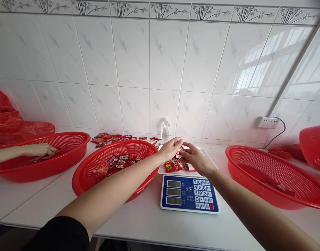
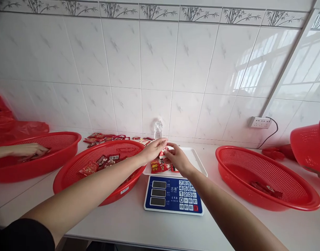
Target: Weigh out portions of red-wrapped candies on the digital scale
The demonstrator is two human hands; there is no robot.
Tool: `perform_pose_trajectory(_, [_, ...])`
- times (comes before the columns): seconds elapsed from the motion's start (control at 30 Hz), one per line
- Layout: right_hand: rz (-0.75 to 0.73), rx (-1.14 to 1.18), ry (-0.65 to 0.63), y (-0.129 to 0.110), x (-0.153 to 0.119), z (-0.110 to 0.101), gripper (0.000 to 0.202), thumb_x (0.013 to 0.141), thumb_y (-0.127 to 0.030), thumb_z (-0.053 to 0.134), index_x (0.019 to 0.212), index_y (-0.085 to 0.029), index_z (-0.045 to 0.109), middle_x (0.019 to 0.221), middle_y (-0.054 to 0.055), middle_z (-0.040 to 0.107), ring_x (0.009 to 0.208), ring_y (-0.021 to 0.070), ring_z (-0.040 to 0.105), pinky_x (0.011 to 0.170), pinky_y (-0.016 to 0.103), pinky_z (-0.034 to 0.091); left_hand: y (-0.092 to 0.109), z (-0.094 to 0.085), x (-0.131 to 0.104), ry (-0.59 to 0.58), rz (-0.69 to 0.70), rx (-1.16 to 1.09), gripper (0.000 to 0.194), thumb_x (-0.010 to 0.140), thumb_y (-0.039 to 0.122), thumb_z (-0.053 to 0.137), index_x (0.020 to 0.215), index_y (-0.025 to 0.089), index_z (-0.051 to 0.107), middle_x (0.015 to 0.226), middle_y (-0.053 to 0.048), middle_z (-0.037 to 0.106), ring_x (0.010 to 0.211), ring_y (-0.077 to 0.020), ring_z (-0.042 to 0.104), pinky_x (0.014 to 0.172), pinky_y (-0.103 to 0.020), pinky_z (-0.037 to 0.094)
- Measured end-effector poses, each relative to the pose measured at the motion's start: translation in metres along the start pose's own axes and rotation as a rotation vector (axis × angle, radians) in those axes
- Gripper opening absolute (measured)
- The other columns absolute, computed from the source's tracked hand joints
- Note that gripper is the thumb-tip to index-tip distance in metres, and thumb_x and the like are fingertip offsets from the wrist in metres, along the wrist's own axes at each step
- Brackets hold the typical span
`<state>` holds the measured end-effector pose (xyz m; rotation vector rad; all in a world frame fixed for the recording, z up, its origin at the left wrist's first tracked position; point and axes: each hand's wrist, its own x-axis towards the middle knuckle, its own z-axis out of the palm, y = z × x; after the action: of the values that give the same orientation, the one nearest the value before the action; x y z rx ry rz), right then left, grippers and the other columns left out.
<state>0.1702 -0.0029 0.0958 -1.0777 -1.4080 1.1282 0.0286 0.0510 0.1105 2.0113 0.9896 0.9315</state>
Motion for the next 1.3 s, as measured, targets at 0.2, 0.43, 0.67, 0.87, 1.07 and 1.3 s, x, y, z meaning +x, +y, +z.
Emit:
perform_pose_trajectory(0.2, [0.019, -0.084, 0.127, 0.017, 0.017, -0.019, 0.042, 0.084, -0.024, 0.06, 0.124, -0.02, 0.049, 0.083, 0.002, 0.068, 0.071, 0.0131, 0.067, 0.065, 0.023, 0.054, -0.012, -0.014, -0.005, 0.057, -0.097, -0.098, 0.054, 0.089, 0.055, 0.049, 0.131, 0.022, 0.048, 0.085, -0.005, 0.062, 0.063, -0.014, 0.056, 0.056, -0.023, 0.047])
perform_pose_trajectory(0.43, [0.152, -0.276, 0.158, 0.04, 0.028, -0.035, 0.043, 0.081, -0.034, 0.061, 0.119, -0.016, 0.054, 0.084, 0.008, 0.071, 0.063, 0.0151, 0.065, 0.051, 0.024, 0.048, -0.05, -0.039, -0.012, 0.062, -0.242, -0.005, 0.036, 0.085, 0.036, 0.058, 0.116, 0.018, 0.056, 0.083, -0.002, 0.059, 0.059, -0.0133, 0.055, 0.051, -0.023, 0.045])
perform_pose_trajectory(0.67, [0.063, -0.597, 0.088, 0.039, 0.021, -0.018, 0.023, 0.082, -0.035, 0.058, 0.097, -0.021, 0.067, 0.082, 0.004, 0.07, 0.069, 0.0169, 0.063, 0.055, 0.025, 0.042, -0.072, -0.045, -0.021, -0.038, -0.031, 0.375, 0.019, 0.075, 0.026, 0.061, 0.091, 0.019, 0.068, 0.078, -0.001, 0.064, 0.07, -0.0181, 0.06, 0.062, -0.025, 0.043])
perform_pose_trajectory(0.87, [-0.041, -0.776, 0.045, 0.048, 0.017, 0.011, 0.032, 0.075, -0.029, 0.066, 0.106, -0.025, 0.064, 0.101, 0.006, 0.069, 0.095, 0.0257, 0.062, 0.073, 0.031, 0.042, -0.076, -0.047, -0.02, -0.076, -0.026, 0.394, 0.022, 0.076, 0.022, 0.058, 0.095, 0.02, 0.068, 0.087, -0.003, 0.067, 0.077, -0.0199, 0.063, 0.067, -0.026, 0.045])
perform_pose_trajectory(1.07, [-0.057, -0.735, 0.041, 0.05, 0.024, 0.011, 0.032, 0.08, -0.016, 0.054, 0.11, -0.025, 0.058, 0.098, 0.004, 0.068, 0.086, 0.0193, 0.064, 0.067, 0.026, 0.044, -0.07, -0.051, -0.026, -0.09, -0.066, 0.319, 0.026, 0.076, 0.021, 0.058, 0.099, 0.018, 0.068, 0.094, -0.006, 0.069, 0.086, -0.0218, 0.063, 0.075, -0.029, 0.047])
perform_pose_trajectory(1.3, [-0.007, -0.593, -0.019, 0.046, 0.025, -0.024, 0.026, 0.082, -0.014, 0.044, 0.094, -0.022, 0.066, 0.091, 0.002, 0.07, 0.078, 0.015, 0.066, 0.059, 0.022, 0.049, -0.06, -0.053, -0.033, -0.138, -0.132, 0.263, 0.028, 0.075, 0.021, 0.057, 0.1, 0.016, 0.066, 0.097, -0.006, 0.066, 0.079, -0.0188, 0.063, 0.071, -0.027, 0.048])
